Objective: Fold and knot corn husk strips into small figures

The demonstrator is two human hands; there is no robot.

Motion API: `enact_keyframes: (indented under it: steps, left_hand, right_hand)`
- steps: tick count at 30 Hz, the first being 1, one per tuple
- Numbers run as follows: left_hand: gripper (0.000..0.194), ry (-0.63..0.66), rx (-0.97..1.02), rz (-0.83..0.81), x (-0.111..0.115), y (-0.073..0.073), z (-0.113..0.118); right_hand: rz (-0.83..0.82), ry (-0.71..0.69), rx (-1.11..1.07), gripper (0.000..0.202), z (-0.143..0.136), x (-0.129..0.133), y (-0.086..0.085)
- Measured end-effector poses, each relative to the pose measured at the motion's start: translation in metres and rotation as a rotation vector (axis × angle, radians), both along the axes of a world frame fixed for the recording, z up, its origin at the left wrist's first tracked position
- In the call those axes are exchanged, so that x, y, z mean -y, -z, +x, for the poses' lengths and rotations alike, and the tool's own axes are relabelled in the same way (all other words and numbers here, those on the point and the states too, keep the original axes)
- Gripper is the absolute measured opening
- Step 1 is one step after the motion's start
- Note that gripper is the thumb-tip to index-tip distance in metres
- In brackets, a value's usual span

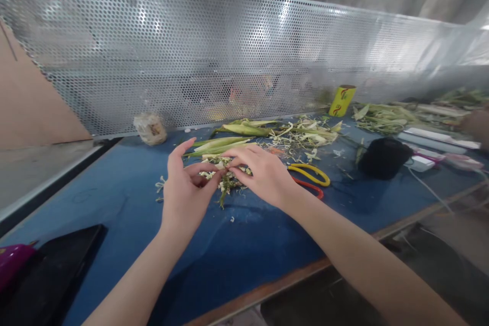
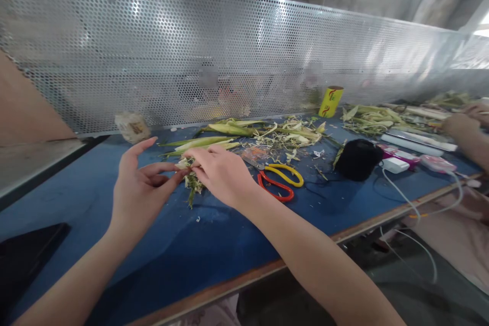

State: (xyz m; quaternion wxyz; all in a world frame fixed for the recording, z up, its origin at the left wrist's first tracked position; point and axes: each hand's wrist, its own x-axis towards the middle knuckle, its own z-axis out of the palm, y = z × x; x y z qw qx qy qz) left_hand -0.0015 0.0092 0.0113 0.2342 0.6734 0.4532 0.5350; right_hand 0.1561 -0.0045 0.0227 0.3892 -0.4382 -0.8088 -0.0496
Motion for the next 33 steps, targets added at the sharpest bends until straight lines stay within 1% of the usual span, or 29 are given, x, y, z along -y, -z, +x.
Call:
enact_keyframes:
  steps: [5,9,13,22,26,29,33]
  left_hand:
    - [0.068,0.018,0.024,-0.024,0.000,-0.001,-0.001]
    - [0.068,0.009,0.026,-0.016,-0.001,0.000,-0.002]
    - [0.068,0.026,0.039,-0.018,-0.001,0.001,-0.001]
    - [0.065,0.019,0.001,0.044,0.002,-0.002,0.001]
    - [0.065,-0.015,-0.029,0.068,0.006,-0.004,0.003]
    - [0.065,-0.063,-0.056,0.084,0.009,-0.005,0.005]
    - [0.066,-0.111,-0.151,0.130,0.012,-0.007,0.006]
  right_hand:
    - [-0.110,-0.066,-0.125,0.026,0.002,-0.002,0.000]
    - [-0.101,-0.054,-0.124,0.026,0.002,-0.002,0.000]
    - [-0.084,-0.036,-0.100,0.027,0.001,0.000,-0.001]
    - [-0.181,-0.087,-0.210,0.027,0.002,-0.001,-0.004]
    - [-0.206,-0.101,-0.268,0.026,0.003,0.000,-0.004]
    - [-0.217,-0.107,-0.307,0.024,0.003,-0.001,-0.004]
    - [-0.274,-0.146,-0.376,0.025,0.004,-0.003,-0.003]
